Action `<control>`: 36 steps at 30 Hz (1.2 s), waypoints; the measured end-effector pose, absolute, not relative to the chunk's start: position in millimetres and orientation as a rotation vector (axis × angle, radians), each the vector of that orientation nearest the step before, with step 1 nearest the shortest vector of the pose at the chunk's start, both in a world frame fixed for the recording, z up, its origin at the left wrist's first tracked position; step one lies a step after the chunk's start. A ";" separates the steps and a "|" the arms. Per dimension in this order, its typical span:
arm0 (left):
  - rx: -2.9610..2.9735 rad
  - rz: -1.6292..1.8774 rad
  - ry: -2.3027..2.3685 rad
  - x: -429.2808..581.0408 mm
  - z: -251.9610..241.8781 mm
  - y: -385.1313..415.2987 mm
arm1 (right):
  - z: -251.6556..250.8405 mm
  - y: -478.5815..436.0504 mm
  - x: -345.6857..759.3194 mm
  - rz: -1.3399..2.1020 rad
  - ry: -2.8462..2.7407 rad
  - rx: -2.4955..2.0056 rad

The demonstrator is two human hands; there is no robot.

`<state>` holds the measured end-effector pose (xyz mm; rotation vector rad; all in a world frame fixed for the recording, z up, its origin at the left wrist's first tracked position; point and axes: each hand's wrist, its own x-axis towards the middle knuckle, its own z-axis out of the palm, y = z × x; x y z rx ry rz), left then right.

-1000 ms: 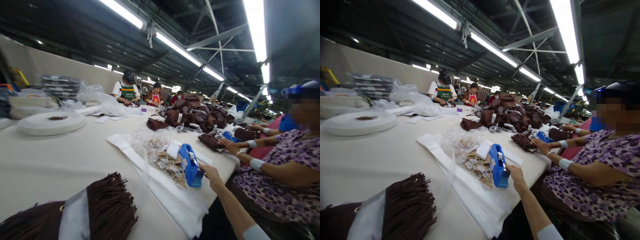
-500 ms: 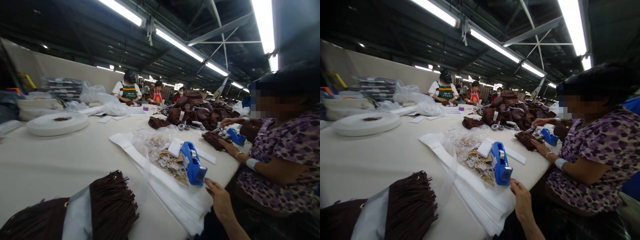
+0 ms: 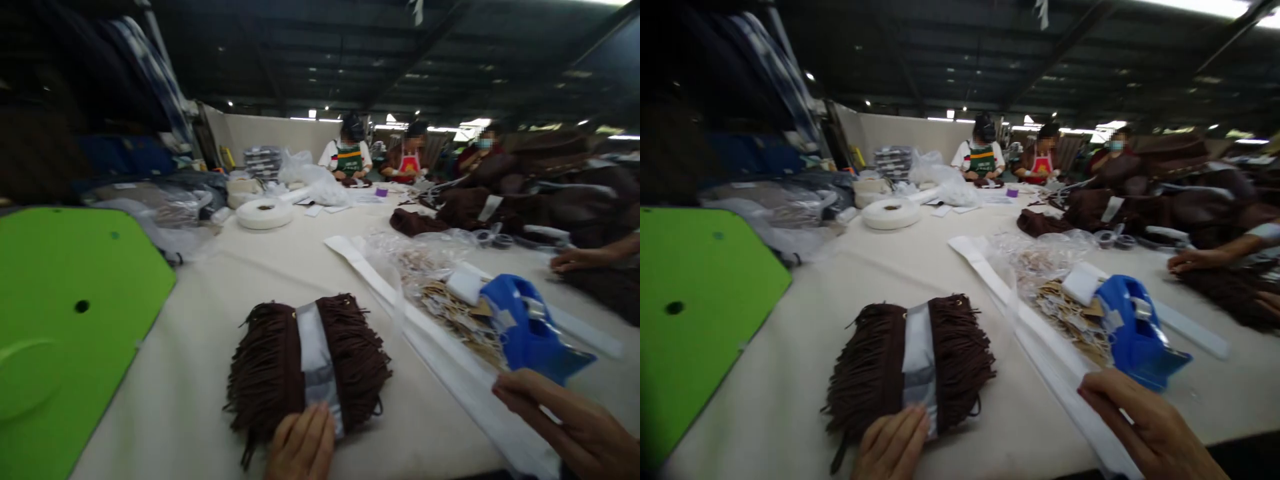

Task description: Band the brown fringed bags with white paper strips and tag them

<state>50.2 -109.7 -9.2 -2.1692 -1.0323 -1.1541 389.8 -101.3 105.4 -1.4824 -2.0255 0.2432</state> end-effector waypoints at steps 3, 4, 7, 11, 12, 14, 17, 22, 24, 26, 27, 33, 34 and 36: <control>-2.050 -1.225 -1.044 52.9 -15.3 -108.6 | 144.2 -83.9 314.7 0.584 -2.527 -1.146; -2.052 -1.207 -1.060 53.8 -15.2 -109.7 | 153.5 -76.8 289.2 0.685 -2.675 -1.045; -2.096 -1.146 -1.077 54.5 -13.8 -113.9 | 159.9 -48.8 224.7 0.692 -3.007 -0.713; -2.019 -1.191 -1.042 53.8 -16.0 -113.5 | 136.8 -9.5 180.5 0.378 -3.301 -0.549; -2.000 -1.194 -1.048 54.3 -17.0 -112.4 | 130.8 -2.5 175.4 0.321 -3.341 -0.534; -1.966 -1.208 -1.072 56.1 -18.5 -109.9 | 122.0 6.9 169.1 0.265 -3.388 -0.502; -1.931 -1.224 -1.087 59.0 -19.3 -107.3 | 115.6 10.8 164.0 0.257 -3.424 -0.482; -1.947 -1.199 -1.080 58.3 -18.9 -108.0 | 111.0 15.0 155.6 0.302 -3.436 -0.835; -1.982 -1.184 -1.081 56.6 -18.6 -109.8 | 109.6 23.4 155.3 0.341 -3.337 -1.065; -2.014 -1.176 -1.090 54.9 -18.2 -112.0 | 109.6 32.3 158.9 0.325 -3.191 -1.203; -2.026 -1.175 -1.093 54.3 -18.0 -113.0 | 110.4 34.5 162.0 0.294 -3.127 -1.239; -1.993 -1.223 -1.129 56.0 -17.2 -112.9 | 109.1 -17.3 186.5 0.275 -2.912 -0.903; -1.961 -1.245 -1.151 56.9 -17.2 -112.4 | 103.1 -32.3 189.6 0.301 -2.877 -0.811; -1.915 -1.282 -1.167 58.4 -17.1 -111.9 | 85.3 -57.4 194.2 0.220 -2.823 -0.703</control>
